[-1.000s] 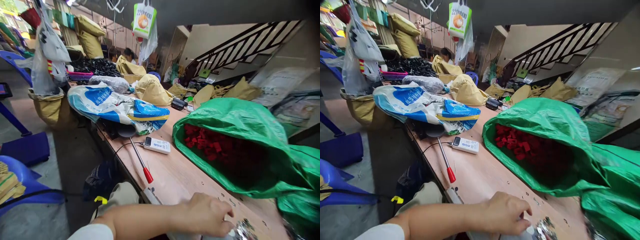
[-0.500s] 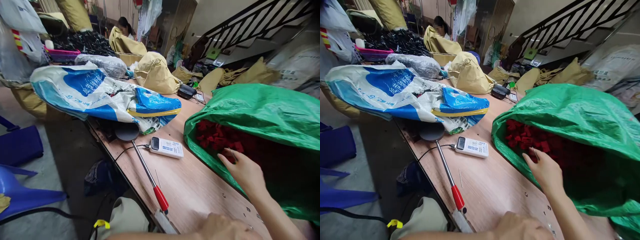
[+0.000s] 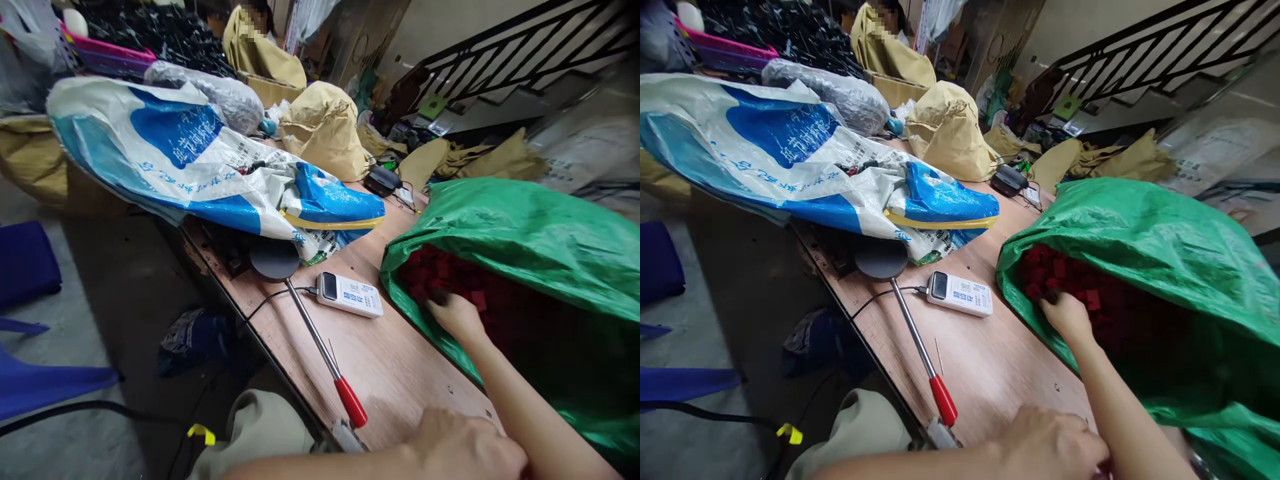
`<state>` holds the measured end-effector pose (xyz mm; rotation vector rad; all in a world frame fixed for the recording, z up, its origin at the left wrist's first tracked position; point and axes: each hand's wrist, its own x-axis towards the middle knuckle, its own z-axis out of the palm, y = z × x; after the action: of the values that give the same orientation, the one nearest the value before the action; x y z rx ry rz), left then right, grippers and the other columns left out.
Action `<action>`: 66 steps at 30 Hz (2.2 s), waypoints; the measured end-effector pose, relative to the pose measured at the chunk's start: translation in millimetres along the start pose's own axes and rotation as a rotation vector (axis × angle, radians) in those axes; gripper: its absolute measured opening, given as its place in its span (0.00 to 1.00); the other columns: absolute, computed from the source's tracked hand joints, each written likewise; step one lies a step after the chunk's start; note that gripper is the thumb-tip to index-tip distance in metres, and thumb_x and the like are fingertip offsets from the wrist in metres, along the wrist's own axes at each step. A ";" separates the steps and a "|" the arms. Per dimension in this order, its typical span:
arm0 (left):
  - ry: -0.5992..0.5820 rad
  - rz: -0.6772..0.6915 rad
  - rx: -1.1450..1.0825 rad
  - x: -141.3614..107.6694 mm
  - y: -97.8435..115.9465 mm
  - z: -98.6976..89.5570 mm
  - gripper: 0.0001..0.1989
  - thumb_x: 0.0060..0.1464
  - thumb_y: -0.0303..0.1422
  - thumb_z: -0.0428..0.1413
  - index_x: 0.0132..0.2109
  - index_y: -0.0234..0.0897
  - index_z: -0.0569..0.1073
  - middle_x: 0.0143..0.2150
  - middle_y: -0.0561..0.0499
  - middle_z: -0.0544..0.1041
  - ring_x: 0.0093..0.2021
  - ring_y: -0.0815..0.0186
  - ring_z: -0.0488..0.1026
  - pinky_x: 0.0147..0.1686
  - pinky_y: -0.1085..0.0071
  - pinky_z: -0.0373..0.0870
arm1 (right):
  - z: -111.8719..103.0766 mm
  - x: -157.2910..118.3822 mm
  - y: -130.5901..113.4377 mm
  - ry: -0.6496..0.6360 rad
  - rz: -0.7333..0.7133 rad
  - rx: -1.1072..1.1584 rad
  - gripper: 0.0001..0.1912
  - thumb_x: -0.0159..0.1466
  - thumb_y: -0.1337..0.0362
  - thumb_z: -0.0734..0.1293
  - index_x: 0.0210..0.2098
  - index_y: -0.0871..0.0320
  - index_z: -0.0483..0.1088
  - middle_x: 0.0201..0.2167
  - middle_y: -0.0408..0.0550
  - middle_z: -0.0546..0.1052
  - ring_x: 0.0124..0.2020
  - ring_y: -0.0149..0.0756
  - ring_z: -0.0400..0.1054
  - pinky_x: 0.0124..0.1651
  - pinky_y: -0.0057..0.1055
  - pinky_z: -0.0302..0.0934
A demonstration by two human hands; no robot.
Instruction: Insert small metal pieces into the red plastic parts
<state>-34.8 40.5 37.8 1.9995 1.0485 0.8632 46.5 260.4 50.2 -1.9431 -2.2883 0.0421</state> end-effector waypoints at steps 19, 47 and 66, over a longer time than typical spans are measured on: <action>0.036 0.135 -0.477 -6.7 -12.7 36.0 0.34 0.40 0.25 0.68 0.57 0.40 0.73 0.56 0.44 0.75 0.50 0.60 0.75 0.46 0.69 0.74 | -45.3 -276.2 36.6 -0.027 0.296 0.803 0.29 0.57 0.45 0.64 0.48 0.60 0.72 0.20 0.41 0.71 0.15 0.27 0.55 0.16 0.26 0.58; -0.033 -0.091 -0.188 -8.9 13.0 56.0 0.12 0.50 0.32 0.63 0.44 0.39 0.80 0.44 0.48 0.78 0.41 0.64 0.76 0.39 0.72 0.73 | -22.8 -296.1 158.4 0.083 0.036 0.380 0.06 0.63 0.66 0.65 0.31 0.56 0.73 0.33 0.48 0.75 0.38 0.41 0.70 0.42 0.34 0.61; -0.025 -0.107 -0.151 7.3 13.9 60.4 0.12 0.48 0.27 0.61 0.43 0.38 0.78 0.42 0.50 0.80 0.40 0.64 0.76 0.40 0.71 0.74 | -9.0 -267.9 124.4 0.262 0.059 0.517 0.05 0.63 0.66 0.66 0.35 0.56 0.76 0.36 0.49 0.81 0.39 0.41 0.74 0.44 0.34 0.64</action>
<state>22.4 24.2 19.0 1.8080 1.0344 0.8333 211.5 16.9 21.8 -1.6349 -1.8238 0.3290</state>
